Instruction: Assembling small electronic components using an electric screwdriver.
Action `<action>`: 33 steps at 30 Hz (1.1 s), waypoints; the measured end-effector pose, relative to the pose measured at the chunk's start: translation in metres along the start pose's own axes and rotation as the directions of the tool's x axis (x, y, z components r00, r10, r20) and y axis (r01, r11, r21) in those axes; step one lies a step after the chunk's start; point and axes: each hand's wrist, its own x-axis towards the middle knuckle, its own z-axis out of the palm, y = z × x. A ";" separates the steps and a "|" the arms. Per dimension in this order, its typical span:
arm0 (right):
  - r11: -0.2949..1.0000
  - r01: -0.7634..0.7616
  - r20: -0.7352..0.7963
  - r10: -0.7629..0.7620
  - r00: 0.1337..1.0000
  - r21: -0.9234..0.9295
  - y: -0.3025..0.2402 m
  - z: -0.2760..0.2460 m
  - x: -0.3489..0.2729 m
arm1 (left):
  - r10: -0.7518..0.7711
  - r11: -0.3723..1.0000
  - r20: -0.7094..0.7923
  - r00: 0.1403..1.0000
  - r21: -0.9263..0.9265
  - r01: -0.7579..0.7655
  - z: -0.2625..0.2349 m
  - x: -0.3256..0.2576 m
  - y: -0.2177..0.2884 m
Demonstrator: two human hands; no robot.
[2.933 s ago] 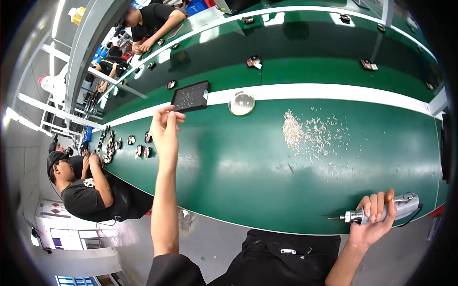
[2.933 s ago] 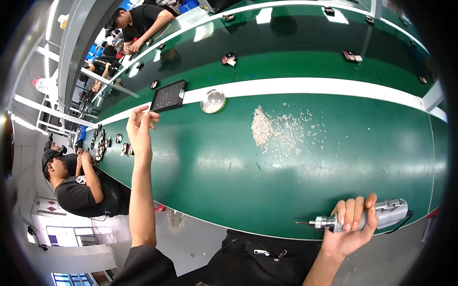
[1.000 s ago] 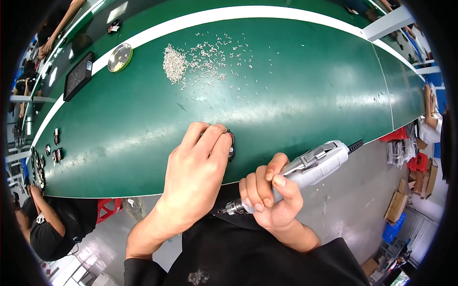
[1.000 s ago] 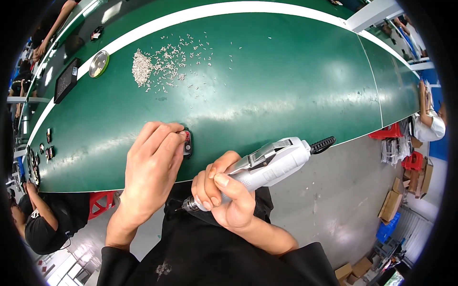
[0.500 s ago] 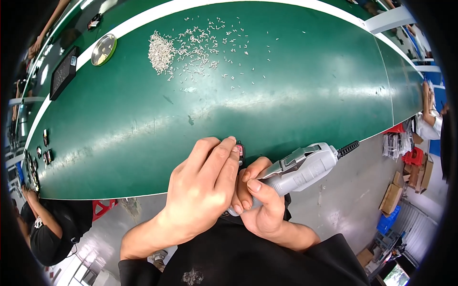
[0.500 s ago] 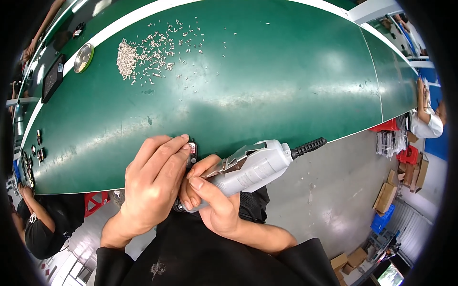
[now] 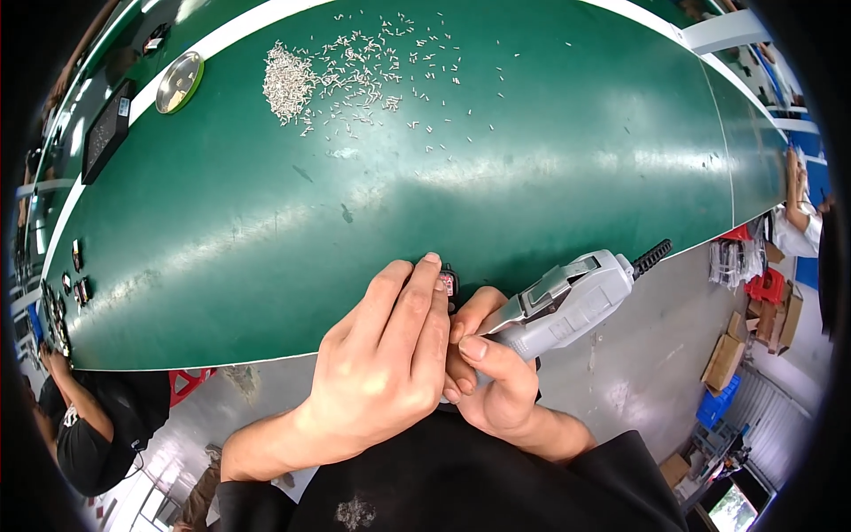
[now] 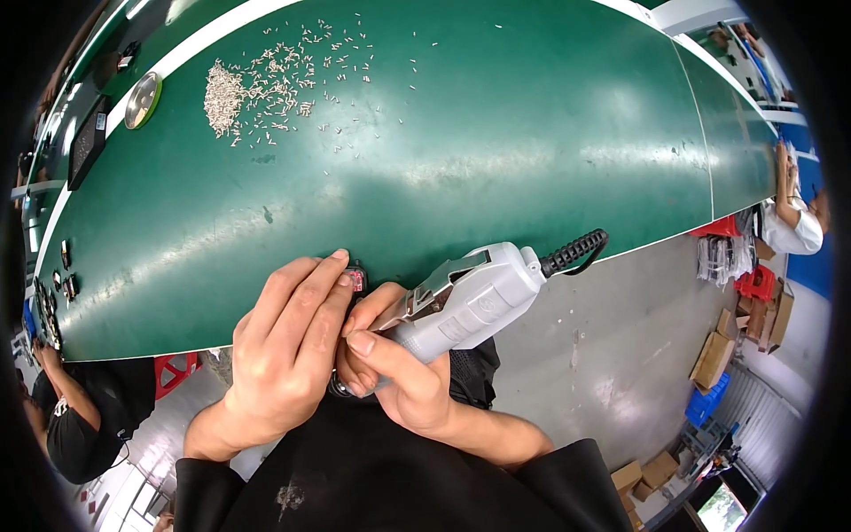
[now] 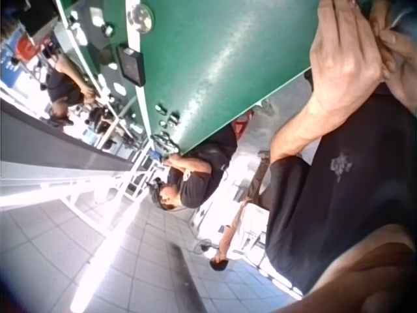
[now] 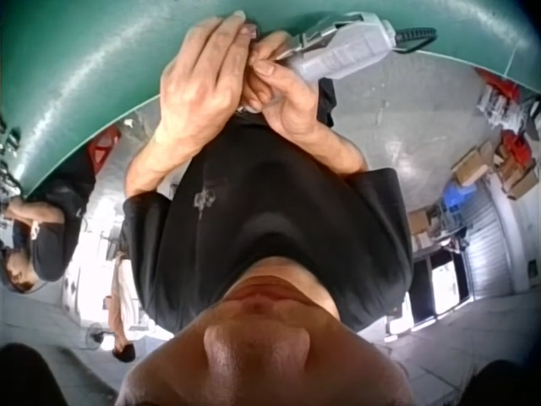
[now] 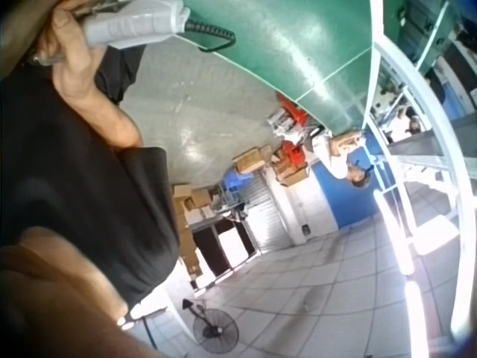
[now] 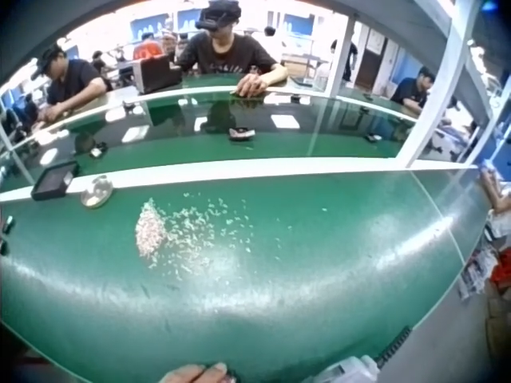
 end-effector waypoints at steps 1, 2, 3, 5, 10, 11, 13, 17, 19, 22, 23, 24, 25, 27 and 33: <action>1.000 0.002 0.005 -0.001 1.000 -0.029 -0.002 0.001 0.000 | -0.006 1.000 0.013 1.000 0.001 0.006 -0.001 0.000 0.001; 1.000 -0.004 0.006 0.004 1.000 -0.031 -0.004 0.000 0.001 | -0.018 1.000 0.028 0.999 0.006 0.018 0.000 -0.001 0.001; 0.999 0.029 0.088 -0.026 0.996 -0.039 -0.010 -0.002 0.002 | -0.025 1.000 0.027 0.999 0.007 0.025 0.001 -0.003 0.001; 0.980 0.068 0.191 -0.031 0.981 -0.189 -0.032 0.003 0.010 | -0.024 1.000 0.044 0.999 0.022 0.023 0.002 -0.011 -0.002; 0.842 0.403 0.465 -0.212 0.859 -0.359 -0.093 0.019 0.029 | 0.063 0.997 0.059 0.996 0.048 -0.066 0.001 -0.015 -0.004; 0.830 0.425 0.484 -0.222 0.846 -0.362 -0.095 0.021 0.034 | 0.072 0.995 0.076 0.994 0.063 -0.077 0.001 -0.016 -0.004; 0.819 0.443 0.502 -0.227 0.835 -0.366 -0.093 0.020 0.044 | 0.080 0.994 0.085 0.993 0.069 -0.086 -0.001 -0.016 -0.005; 0.828 0.464 0.535 -0.248 0.808 -0.317 -0.085 0.015 0.058 | 0.094 0.991 0.059 0.994 0.090 -0.099 0.003 -0.017 -0.006; 0.836 0.461 0.527 -0.259 0.809 -0.297 -0.081 0.015 0.061 | 0.067 0.995 0.058 0.996 0.065 -0.070 0.002 -0.017 -0.003; 0.842 0.446 0.515 -0.249 0.820 -0.304 -0.080 0.013 0.065 | 0.040 0.998 0.043 0.998 0.036 -0.042 0.004 -0.017 -0.003; 0.842 0.445 0.514 -0.248 0.821 -0.305 -0.080 0.012 0.067 | 0.038 0.999 0.029 0.999 0.035 -0.039 0.005 -0.016 -0.004; 0.838 0.444 0.515 -0.241 0.822 -0.316 -0.080 0.011 0.068 | 0.036 0.999 0.030 0.999 0.033 -0.037 0.006 -0.017 -0.005; 0.834 0.444 0.517 -0.235 0.823 -0.328 -0.079 0.010 0.069 | 0.064 0.996 0.021 0.998 0.052 -0.065 0.007 -0.017 -0.008; 0.843 0.435 0.514 -0.233 0.825 -0.317 -0.079 0.010 0.069 | 0.092 0.993 0.014 0.996 0.071 -0.093 0.006 -0.016 -0.009; 0.822 0.443 0.532 -0.210 0.820 -0.358 -0.079 0.013 0.069 | 0.071 0.997 0.032 0.997 0.027 -0.072 0.005 -0.016 -0.008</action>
